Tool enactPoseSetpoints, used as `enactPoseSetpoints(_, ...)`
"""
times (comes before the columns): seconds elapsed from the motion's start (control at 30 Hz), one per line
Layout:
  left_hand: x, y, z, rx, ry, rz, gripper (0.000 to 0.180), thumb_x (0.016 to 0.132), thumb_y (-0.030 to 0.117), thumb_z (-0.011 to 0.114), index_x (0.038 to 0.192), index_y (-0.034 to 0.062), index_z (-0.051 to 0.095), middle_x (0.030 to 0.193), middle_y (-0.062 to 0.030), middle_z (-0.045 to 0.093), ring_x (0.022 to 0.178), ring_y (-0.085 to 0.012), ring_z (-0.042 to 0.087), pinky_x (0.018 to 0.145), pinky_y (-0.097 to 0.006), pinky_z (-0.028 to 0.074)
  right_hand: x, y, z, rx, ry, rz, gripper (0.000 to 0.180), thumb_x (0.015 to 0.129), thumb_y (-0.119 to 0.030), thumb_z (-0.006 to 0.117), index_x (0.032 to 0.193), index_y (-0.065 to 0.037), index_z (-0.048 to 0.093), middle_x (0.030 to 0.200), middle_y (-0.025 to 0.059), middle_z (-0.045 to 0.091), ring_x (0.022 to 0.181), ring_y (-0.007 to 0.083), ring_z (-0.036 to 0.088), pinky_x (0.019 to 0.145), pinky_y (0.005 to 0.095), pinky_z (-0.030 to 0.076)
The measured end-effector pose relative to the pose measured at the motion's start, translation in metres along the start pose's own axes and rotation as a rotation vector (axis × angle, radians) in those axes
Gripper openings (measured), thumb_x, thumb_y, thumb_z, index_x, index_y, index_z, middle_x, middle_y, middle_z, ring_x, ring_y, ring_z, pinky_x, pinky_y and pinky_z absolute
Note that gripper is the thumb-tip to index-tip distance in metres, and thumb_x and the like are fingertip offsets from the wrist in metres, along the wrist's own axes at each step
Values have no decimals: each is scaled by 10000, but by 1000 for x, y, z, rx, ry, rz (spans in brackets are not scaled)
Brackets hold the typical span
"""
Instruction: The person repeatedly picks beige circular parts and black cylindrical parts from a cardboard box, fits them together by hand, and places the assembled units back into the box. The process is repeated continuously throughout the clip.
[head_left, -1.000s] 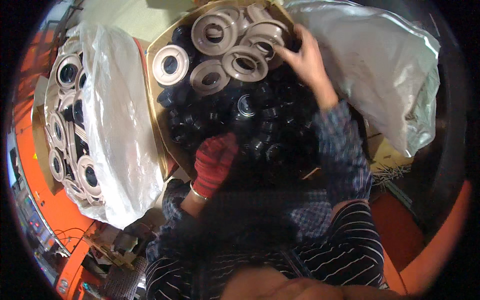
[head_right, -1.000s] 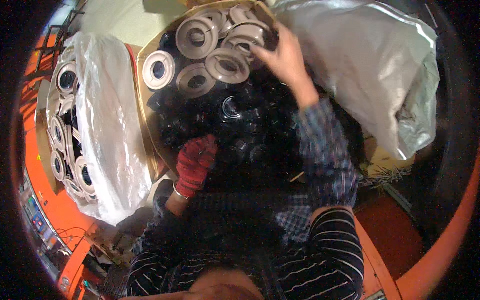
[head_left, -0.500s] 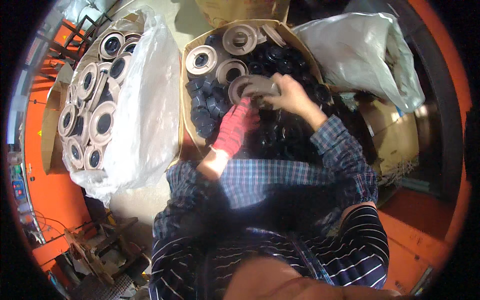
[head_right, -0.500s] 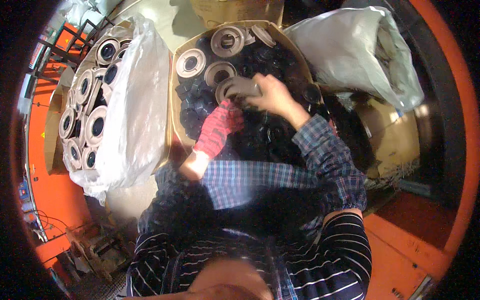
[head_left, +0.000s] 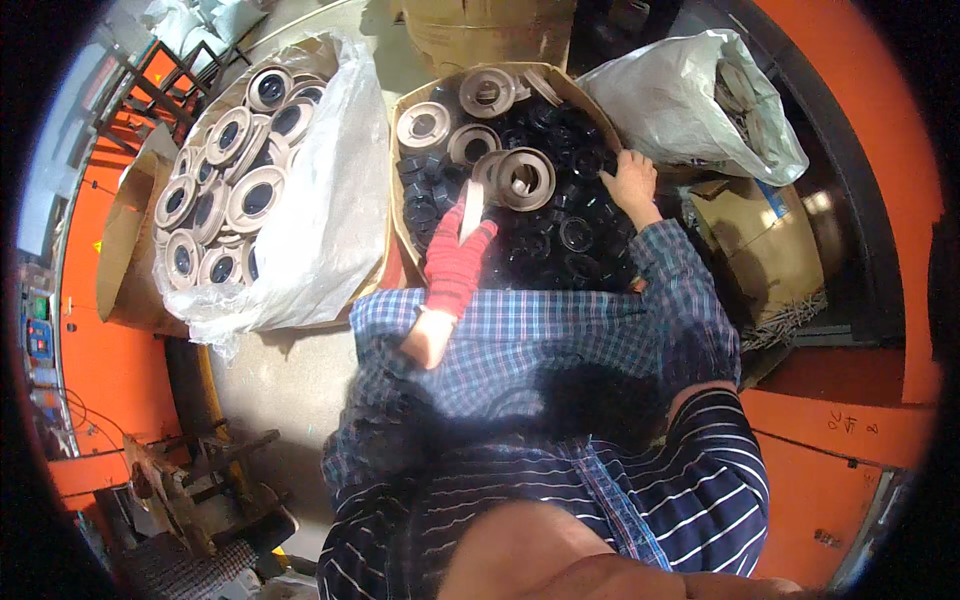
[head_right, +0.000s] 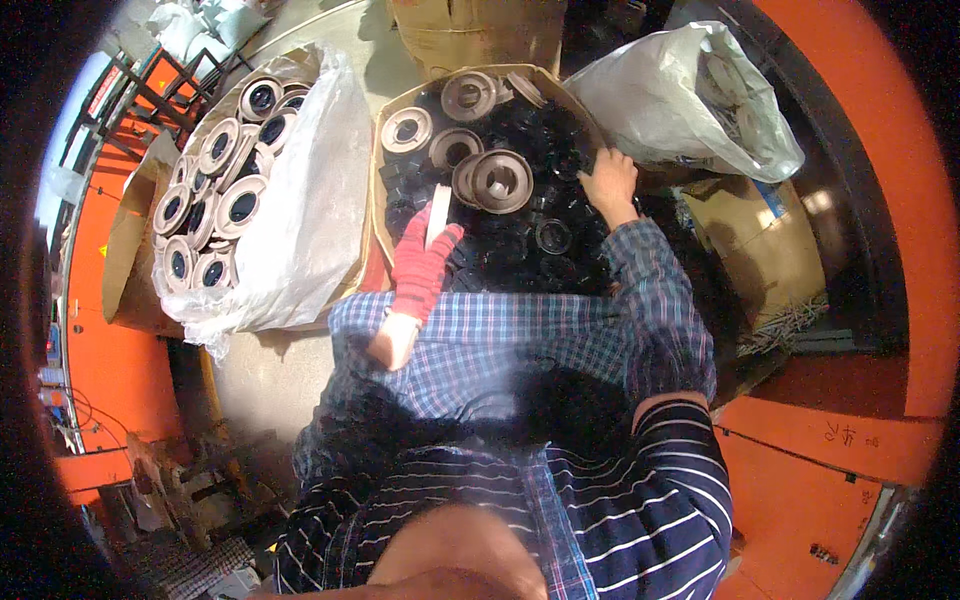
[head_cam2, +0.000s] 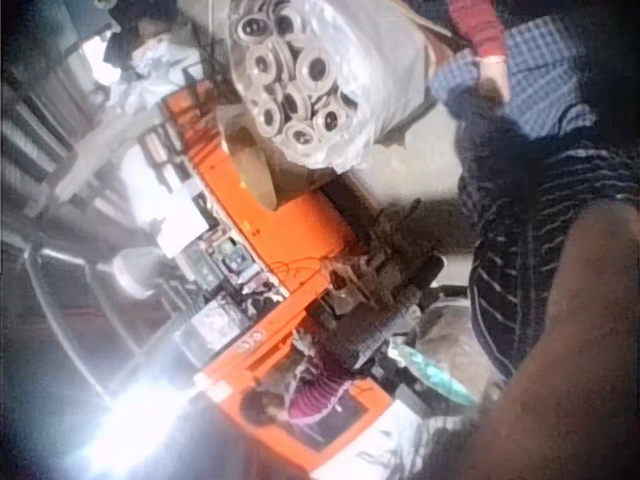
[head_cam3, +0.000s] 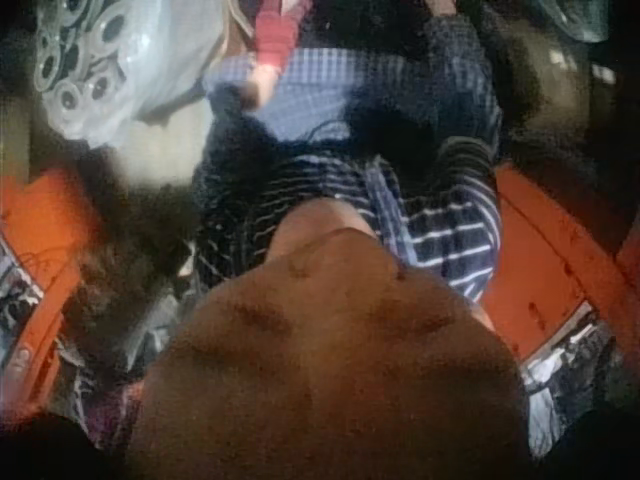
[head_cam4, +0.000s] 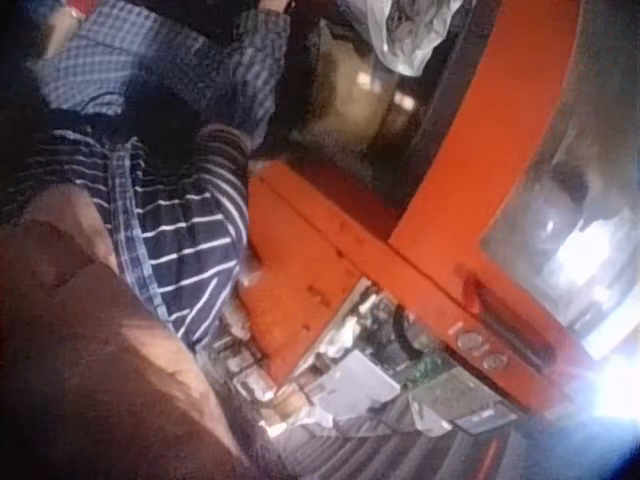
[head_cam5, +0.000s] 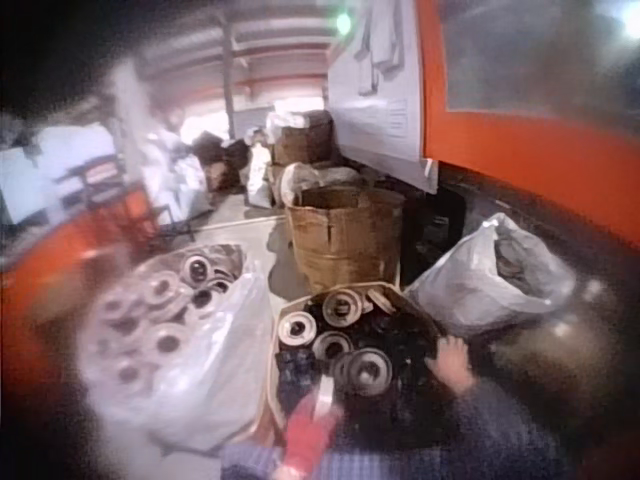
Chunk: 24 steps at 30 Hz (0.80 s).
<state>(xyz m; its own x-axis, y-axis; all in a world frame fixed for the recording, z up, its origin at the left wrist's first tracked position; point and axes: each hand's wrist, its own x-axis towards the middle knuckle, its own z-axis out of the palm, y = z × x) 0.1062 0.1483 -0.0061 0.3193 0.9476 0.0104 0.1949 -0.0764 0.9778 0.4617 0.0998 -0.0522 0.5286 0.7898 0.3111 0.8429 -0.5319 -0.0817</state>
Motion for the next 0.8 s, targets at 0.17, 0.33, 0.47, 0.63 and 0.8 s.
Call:
enactPoseSetpoints(0.17,-30,13,-29,-439,-16,6,481,977,162,701,1411,17,553,1249,-91,668,1100,-167,643,963,-304,520,-7,-4,-12,160,18,-49,214,826,-238,782,937,-58,753,1489,188,521,1353,415,448,1106,541,384)
enactPoseSetpoints(0.33,-49,20,-26,-798,-274,-162,376,1004,89,641,1368,24,574,1293,-99,648,1124,-168,642,955,-317,538,-93,-98,-108,995,-106,-391,200,795,-149,812,940,-37,731,1498,265,516,1408,390,489,1134,456,406)
enactPoseSetpoints(0.47,-84,36,-26,-541,-268,-69,373,999,106,661,1359,25,602,1197,-64,673,1065,-140,634,909,-283,531,-157,-135,-149,914,-108,-469,566,756,-225,884,1249,-67,654,1355,200,597,1236,378,576,1065,457,461)
enactPoseSetpoints(0.63,-122,44,-30,-136,-252,13,514,956,146,725,1417,10,543,1290,-117,671,1117,-214,657,985,-340,517,-191,-156,-145,1244,-119,-180,668,789,-179,869,1376,-28,587,1246,137,661,1084,234,650,963,363,531)
enactPoseSetpoints(0.8,-124,30,-24,124,-185,482,651,915,186,783,1492,70,503,1346,-161,638,1189,-234,625,1035,-361,509,-196,-163,-133,1876,-694,682,426,1052,-370,570,1296,-24,616,1117,72,693,941,171,679,831,345,574)
